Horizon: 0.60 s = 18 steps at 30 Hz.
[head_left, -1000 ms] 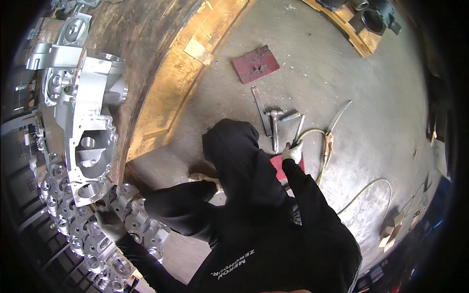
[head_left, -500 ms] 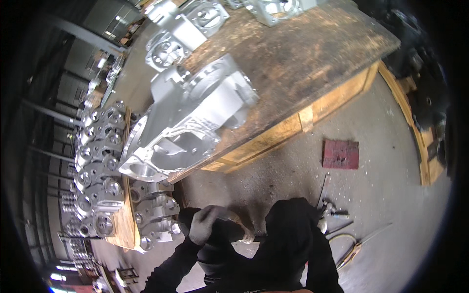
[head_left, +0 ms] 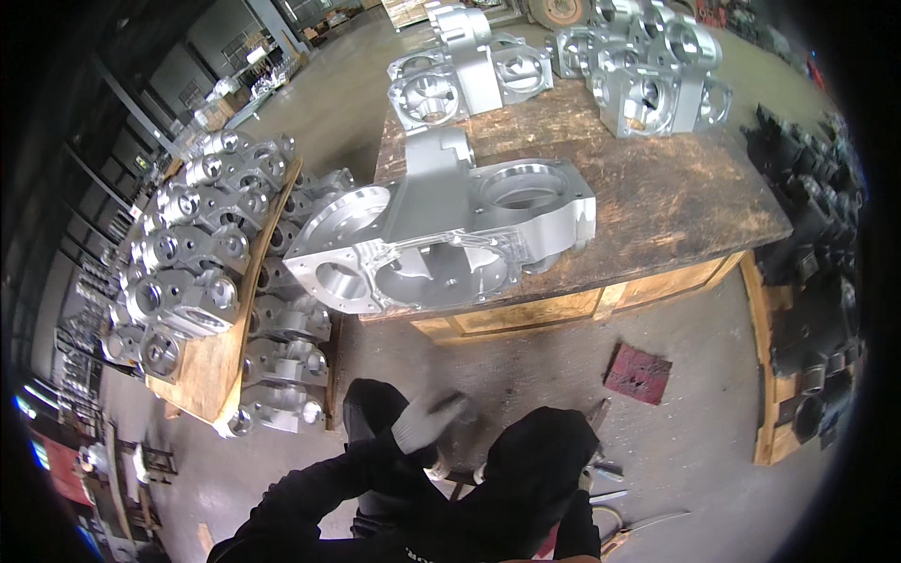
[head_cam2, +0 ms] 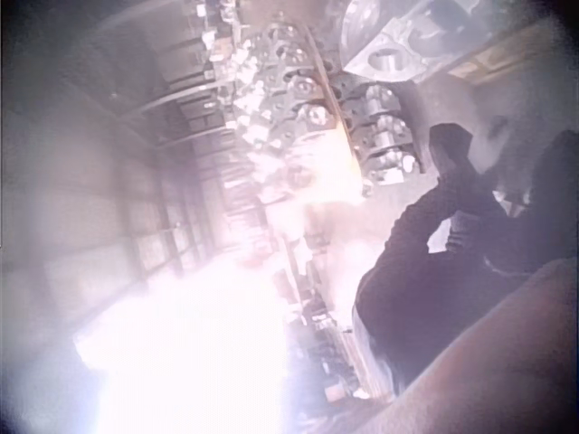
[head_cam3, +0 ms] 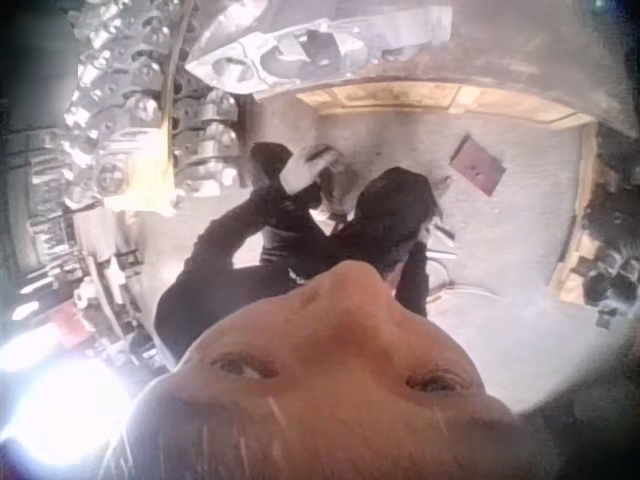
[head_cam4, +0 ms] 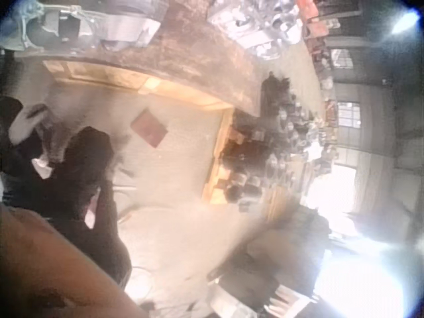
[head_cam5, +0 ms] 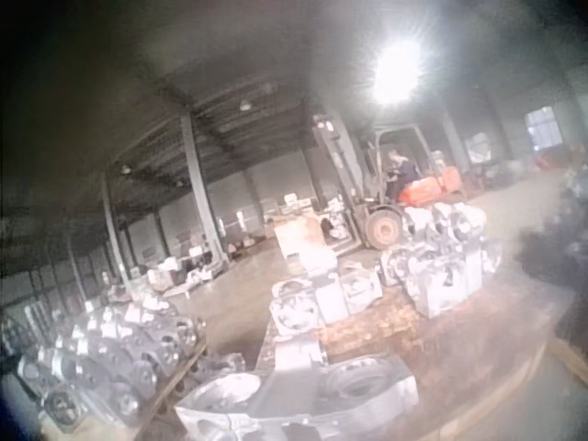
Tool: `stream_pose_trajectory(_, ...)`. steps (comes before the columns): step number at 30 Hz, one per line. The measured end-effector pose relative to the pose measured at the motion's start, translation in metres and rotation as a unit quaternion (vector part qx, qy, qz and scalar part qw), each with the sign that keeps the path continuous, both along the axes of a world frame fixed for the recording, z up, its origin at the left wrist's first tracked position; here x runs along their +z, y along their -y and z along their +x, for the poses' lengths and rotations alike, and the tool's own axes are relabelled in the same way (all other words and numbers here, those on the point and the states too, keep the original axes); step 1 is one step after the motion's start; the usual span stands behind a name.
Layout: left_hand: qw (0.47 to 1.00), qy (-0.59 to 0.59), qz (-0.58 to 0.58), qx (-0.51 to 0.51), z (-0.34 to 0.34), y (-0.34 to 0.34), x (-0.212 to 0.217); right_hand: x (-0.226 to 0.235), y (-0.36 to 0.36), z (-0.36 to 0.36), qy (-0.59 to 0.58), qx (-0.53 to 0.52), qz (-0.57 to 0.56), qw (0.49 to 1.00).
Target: The person uses a wire brush and a hammer to deburr and smooth the edges of a large metal casting on a wooden workbench. They repeatedly reposition the part and work on different edges and surfaces, then place the finished piece on a nearby pallet.
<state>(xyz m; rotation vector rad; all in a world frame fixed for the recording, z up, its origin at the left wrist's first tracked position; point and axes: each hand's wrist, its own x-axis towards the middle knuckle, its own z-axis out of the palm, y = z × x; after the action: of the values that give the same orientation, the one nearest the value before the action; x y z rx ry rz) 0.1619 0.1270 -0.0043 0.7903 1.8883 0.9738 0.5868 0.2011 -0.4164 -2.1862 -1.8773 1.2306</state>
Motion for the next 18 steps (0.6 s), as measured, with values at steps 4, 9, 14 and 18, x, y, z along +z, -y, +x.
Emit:
stream_pose_trajectory(4, 0.993, -0.062, 0.098, -0.013, 0.012, -0.009, 0.005, 0.07, -0.023, 0.008, 0.043, 0.345, 0.246, 0.905)
stream_pose_trajectory(9, 0.98, -0.03, 0.183, -0.069, 0.05, -0.043, 0.013, 0.244, -0.02, -0.018, -0.365, -0.19, -0.003, 0.911)
stream_pose_trajectory(14, 0.971, 0.007, 0.194, -0.143, 0.107, -0.084, 0.023, 0.4, 0.006, -0.073, -0.385, -0.112, 0.075, 0.913)
stream_pose_trajectory(18, 0.942, 0.195, 0.245, -0.123, 0.125, -0.093, 0.031, 0.456, 0.035, -0.128, -0.426, -0.064, 0.019, 0.902)
